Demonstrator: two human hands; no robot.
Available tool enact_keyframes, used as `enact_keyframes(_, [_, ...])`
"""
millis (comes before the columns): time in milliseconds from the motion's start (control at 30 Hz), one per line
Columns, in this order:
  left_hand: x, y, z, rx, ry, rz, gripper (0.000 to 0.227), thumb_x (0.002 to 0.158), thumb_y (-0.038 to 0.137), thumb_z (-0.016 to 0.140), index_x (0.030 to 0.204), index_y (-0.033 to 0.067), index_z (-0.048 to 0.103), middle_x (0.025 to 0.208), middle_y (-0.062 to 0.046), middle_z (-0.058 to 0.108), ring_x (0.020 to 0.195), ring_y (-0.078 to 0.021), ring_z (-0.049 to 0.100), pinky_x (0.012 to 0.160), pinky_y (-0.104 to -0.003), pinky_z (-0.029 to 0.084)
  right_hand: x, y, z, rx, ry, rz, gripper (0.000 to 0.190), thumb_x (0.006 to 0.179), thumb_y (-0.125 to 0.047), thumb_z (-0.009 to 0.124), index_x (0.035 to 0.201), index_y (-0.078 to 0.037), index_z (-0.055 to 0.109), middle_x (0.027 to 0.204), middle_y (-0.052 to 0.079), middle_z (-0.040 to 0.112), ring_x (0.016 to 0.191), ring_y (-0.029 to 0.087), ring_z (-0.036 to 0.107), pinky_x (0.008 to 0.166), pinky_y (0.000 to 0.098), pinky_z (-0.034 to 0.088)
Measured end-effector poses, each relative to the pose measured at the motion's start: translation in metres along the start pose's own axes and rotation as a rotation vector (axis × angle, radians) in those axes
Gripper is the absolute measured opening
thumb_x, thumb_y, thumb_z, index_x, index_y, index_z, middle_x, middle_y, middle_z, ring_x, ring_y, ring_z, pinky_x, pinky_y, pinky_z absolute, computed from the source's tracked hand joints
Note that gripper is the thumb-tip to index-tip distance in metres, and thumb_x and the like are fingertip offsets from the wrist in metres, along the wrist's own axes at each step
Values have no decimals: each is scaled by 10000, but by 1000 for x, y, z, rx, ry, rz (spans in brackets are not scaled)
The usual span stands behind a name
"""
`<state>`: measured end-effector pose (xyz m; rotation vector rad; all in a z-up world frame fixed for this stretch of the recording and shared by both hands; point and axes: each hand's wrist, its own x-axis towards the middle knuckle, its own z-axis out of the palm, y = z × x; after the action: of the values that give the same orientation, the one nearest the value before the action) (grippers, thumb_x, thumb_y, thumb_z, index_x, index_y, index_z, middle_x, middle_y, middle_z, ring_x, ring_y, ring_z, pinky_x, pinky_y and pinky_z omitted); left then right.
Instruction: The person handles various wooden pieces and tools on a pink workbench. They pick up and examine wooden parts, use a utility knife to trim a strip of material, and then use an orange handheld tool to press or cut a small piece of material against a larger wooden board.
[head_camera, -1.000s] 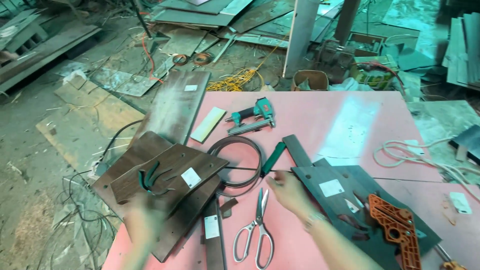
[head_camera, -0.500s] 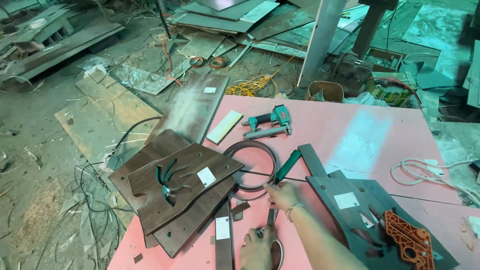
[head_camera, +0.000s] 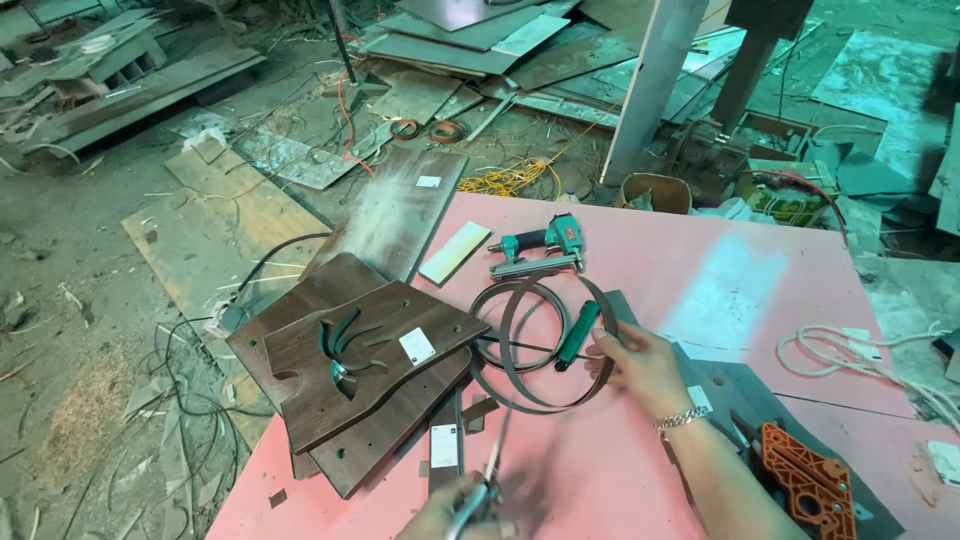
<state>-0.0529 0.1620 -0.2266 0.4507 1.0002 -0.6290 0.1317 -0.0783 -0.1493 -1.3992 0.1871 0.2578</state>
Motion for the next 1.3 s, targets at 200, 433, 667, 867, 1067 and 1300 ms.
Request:
enact_keyframes(200, [-77,3,79,442,8,782,418,789,24,799,1183,50,664,642,-149,540,465,-260,520,437,-358,403,-28,-34,-17,-332,93,-30,461,915,-224,682,1341,-52,701,1202,118,772,1054,214,718,810,439,667])
enact_keyframes(433, [-86,21,123,548,4,908,372,779,23,748,1102,51,565,871,-180,713,647,-264,625,520,-353,501,-48,-55,-31,-174,99,-25,262,871,-84,764,1095,13,670,961,199,755,889,315,743,852,415,627])
enact_keyframes(667, [-63,14,157,496,-204,879,399,859,175,767,1190,79,566,899,-151,681,798,-277,739,718,-432,650,-68,-44,-28,-243,-213,-166,194,869,-80,745,1019,25,808,902,175,846,896,277,794,907,402,622])
enact_keyframes(867, [-91,34,212,248,-191,1145,470,713,-49,776,1107,82,555,842,-69,563,685,-222,596,661,-409,577,-75,-4,-29,-295,-778,34,199,850,-93,834,1033,-17,816,960,68,840,852,141,751,833,277,621])
enact_keyframes(1067, [-62,-23,171,976,-457,1042,526,714,79,788,1231,96,690,741,16,657,611,-49,570,563,-225,486,-64,-109,12,454,-253,426,1004,901,-697,252,1431,129,463,1431,370,520,1343,482,483,1203,577,328])
enact_keyframes(1300, [-41,-49,141,1355,-12,641,459,774,416,634,1222,461,721,900,86,480,901,-41,530,918,-75,391,-14,-154,-15,110,-42,-19,306,1084,-277,504,1299,-86,608,678,71,492,470,156,292,506,349,305])
